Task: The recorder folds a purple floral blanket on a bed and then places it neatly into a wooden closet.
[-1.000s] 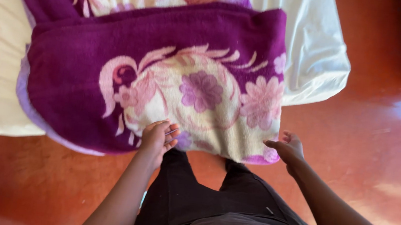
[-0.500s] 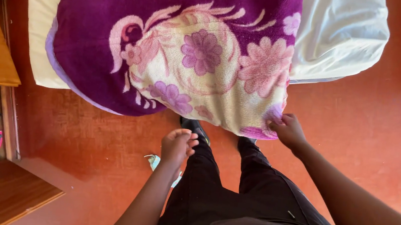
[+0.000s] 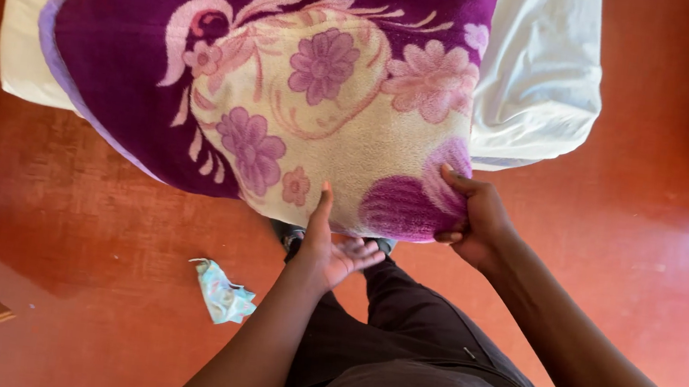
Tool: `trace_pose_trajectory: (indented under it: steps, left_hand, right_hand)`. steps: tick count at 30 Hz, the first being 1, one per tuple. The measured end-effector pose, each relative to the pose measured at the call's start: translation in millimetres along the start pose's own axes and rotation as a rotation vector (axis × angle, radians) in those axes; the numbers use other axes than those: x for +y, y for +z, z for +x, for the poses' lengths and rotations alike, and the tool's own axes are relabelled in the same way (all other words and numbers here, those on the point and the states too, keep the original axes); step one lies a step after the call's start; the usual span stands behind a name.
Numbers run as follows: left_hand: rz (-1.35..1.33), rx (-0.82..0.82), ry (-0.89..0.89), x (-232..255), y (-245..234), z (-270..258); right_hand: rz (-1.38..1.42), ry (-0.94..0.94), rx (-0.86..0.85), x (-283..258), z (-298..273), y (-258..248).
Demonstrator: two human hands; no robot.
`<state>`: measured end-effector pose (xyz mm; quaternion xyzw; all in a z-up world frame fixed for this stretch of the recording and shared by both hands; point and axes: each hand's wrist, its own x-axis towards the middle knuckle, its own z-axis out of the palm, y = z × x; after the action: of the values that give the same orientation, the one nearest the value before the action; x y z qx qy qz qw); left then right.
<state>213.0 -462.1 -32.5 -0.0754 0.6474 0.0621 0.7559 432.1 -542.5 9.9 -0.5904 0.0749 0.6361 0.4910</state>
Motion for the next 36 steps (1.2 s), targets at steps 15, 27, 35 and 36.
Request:
trace_pose_trajectory:
  steps: [15,27,35,36]
  left_hand:
    - [-0.217,-0.303,0.382,-5,23,2]
    - [-0.047,-0.316,0.523,-28,41,-23]
    - [0.15,-0.322,0.47,9,-15,0]
    - [0.147,-0.337,0.46,12,-27,0]
  right_hand:
    - [0.146,-0.141,-0.004,-20,-49,-19]
    - [0.367,0.114,-0.096,41,-45,83]
    - [0.388,-0.185,0.117,49,-19,125]
    - [0.38,-0.194,0.13,48,-23,129]
